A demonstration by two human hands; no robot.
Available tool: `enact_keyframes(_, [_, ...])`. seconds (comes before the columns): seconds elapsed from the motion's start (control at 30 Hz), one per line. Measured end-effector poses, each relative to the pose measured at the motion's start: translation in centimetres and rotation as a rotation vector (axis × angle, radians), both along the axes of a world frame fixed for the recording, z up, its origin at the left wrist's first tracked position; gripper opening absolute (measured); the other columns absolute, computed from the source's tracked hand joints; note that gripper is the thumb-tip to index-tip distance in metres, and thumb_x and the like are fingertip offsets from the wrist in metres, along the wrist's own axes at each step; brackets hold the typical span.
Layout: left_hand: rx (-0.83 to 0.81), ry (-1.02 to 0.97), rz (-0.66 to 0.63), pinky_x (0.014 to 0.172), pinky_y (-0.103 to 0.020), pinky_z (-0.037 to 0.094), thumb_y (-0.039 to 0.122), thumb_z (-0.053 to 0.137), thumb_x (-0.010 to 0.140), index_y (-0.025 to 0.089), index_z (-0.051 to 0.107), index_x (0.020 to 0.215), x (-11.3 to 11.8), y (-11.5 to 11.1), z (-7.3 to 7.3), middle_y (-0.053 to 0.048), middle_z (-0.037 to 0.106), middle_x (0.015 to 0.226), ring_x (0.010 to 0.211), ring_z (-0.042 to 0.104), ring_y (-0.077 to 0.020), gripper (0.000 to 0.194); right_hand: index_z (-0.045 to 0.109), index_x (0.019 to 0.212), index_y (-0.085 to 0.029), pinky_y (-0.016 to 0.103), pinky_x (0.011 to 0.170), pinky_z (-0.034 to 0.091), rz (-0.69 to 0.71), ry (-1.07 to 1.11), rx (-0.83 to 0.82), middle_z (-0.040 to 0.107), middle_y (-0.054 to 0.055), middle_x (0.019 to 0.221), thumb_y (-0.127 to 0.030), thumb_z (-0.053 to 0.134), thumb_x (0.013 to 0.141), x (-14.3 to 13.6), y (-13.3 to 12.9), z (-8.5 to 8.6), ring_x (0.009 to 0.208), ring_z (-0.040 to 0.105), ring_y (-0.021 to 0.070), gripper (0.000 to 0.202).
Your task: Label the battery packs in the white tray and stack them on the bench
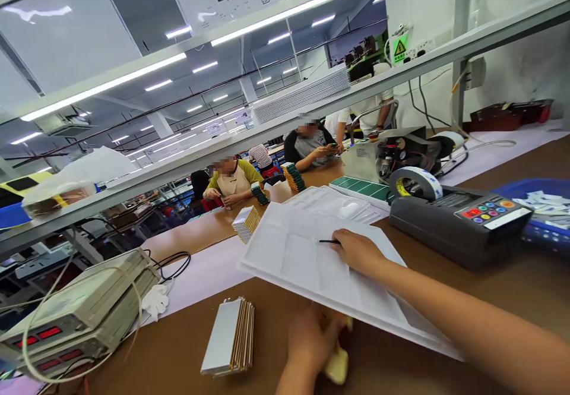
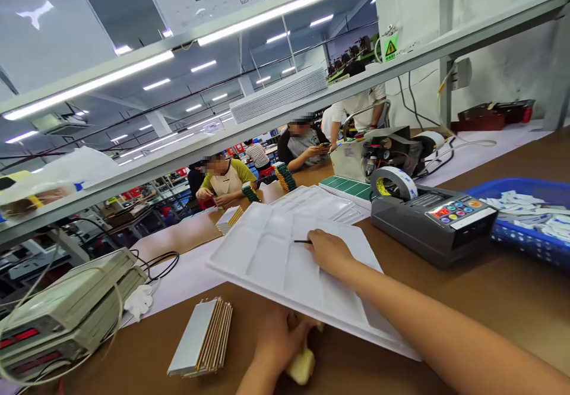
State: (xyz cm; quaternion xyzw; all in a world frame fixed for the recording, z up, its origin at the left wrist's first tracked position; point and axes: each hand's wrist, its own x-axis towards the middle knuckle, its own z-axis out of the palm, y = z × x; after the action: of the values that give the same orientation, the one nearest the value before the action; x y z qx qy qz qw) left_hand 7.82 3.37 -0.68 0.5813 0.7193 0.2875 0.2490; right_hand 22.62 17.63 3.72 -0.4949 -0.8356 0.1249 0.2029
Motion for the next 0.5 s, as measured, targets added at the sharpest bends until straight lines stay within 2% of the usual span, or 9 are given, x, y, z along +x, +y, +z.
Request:
enact_keyframes(0.07, [0.055,-0.131,-0.050,0.077,-0.044,0.038,0.049,0.056,0.067,0.024,0.066,0.093,-0.9,1.3,-1.1,-0.012,0.063,0.092,0.086,0.054,-0.0308,0.038,0.052,0.087,-0.018,0.027,0.060,0.035,-0.061,-0.047,0.046,0.058,0.006,0.094,-0.028,0.037,0.084,-1.2,2.3,1.3,0.080,0.055,0.0196,0.019])
enact_keyframes(0.13, [0.090,-0.346,-0.078,0.078,-0.037,0.040,0.049,0.054,0.070,0.022,0.066,0.092,-2.2,2.0,-2.4,-0.011,0.063,0.092,0.087,0.055,-0.0257,0.037,0.053,0.090,-0.017,0.027,0.062,0.036,-0.131,-0.077,0.082,0.058,0.008,0.097,-0.029,0.036,0.085,-2.4,5.3,2.8,0.083,0.055,0.0203,0.022])
enact_keyframes(0.23, [0.089,-0.685,0.020,0.062,-0.030,0.042,0.051,0.051,0.071,0.017,0.064,0.092,-4.1,2.7,-4.3,-0.008,0.060,0.074,0.066,0.054,-0.0180,0.043,0.052,0.100,-0.013,0.029,0.068,0.038,-0.229,-0.110,0.121,0.055,0.013,0.105,-0.027,0.033,0.086,-4.4,10.4,4.7,0.092,0.053,0.0225,0.027])
enact_keyframes(0.3, [0.123,-0.772,0.098,0.055,-0.026,0.039,0.051,0.052,0.071,0.016,0.062,0.091,-4.8,3.0,-5.3,-0.005,0.055,0.068,0.057,0.050,-0.0137,0.042,0.051,0.105,-0.011,0.030,0.071,0.039,-0.277,-0.138,0.129,0.054,0.015,0.108,-0.025,0.033,0.086,-5.9,13.7,5.3,0.096,0.052,0.0235,0.030])
enact_keyframes(0.4, [0.140,-0.762,0.127,0.053,-0.024,0.038,0.052,0.054,0.069,0.015,0.062,0.086,-5.0,3.4,-6.1,-0.003,0.053,0.067,0.056,0.048,-0.0115,0.042,0.052,0.109,-0.008,0.031,0.075,0.040,-0.339,-0.183,0.097,0.053,0.019,0.109,-0.021,0.036,0.085,-8.2,18.0,4.8,0.100,0.052,0.0244,0.031])
enact_keyframes(0.5, [0.111,-0.819,0.153,0.049,-0.022,0.036,0.056,0.052,0.069,0.013,0.059,0.089,-4.9,3.7,-6.6,-0.002,0.052,0.066,0.055,0.048,-0.0107,0.048,0.053,0.110,-0.006,0.033,0.078,0.041,-0.399,-0.223,0.038,0.053,0.021,0.109,-0.017,0.039,0.083,-9.9,21.0,2.6,0.102,0.051,0.0260,0.032])
